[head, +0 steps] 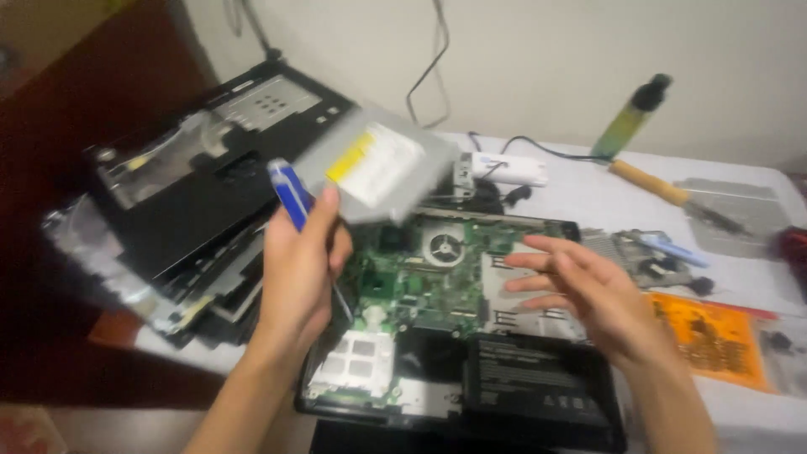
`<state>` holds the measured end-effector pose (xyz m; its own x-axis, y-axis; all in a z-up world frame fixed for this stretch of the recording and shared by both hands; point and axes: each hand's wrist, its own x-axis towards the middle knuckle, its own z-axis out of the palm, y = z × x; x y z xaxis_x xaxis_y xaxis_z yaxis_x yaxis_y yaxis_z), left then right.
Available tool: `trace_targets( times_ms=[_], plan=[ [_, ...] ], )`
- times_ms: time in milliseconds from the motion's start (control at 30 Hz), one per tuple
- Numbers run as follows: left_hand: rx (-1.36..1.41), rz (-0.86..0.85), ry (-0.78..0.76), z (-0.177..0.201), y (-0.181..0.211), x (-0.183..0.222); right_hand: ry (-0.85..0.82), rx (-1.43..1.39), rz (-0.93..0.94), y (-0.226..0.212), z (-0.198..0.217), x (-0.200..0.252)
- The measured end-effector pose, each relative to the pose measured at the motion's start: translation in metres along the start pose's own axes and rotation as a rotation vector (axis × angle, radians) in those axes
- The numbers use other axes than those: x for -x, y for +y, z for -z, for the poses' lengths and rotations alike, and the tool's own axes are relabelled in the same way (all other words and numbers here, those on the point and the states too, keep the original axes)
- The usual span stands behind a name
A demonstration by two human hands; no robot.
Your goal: Disassembling a laptop to remove the optical drive and using a multimeter to test components.
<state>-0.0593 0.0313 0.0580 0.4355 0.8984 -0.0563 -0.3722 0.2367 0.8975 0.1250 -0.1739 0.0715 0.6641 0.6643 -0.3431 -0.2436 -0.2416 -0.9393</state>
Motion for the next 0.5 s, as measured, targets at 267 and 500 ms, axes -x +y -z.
trace_targets(
  times_ms=[267, 500],
  plan=[
    [-0.102, 0.038, 0.115, -0.008, 0.035, 0.002, 0.061, 0.029, -0.001, 0.024, -0.001, -0.013],
    [-0.227, 0.147, -0.269, -0.025, -0.004, -0.042, -0.019, -0.009, 0.082, 0.026, 0.005, -0.019]
  ],
)
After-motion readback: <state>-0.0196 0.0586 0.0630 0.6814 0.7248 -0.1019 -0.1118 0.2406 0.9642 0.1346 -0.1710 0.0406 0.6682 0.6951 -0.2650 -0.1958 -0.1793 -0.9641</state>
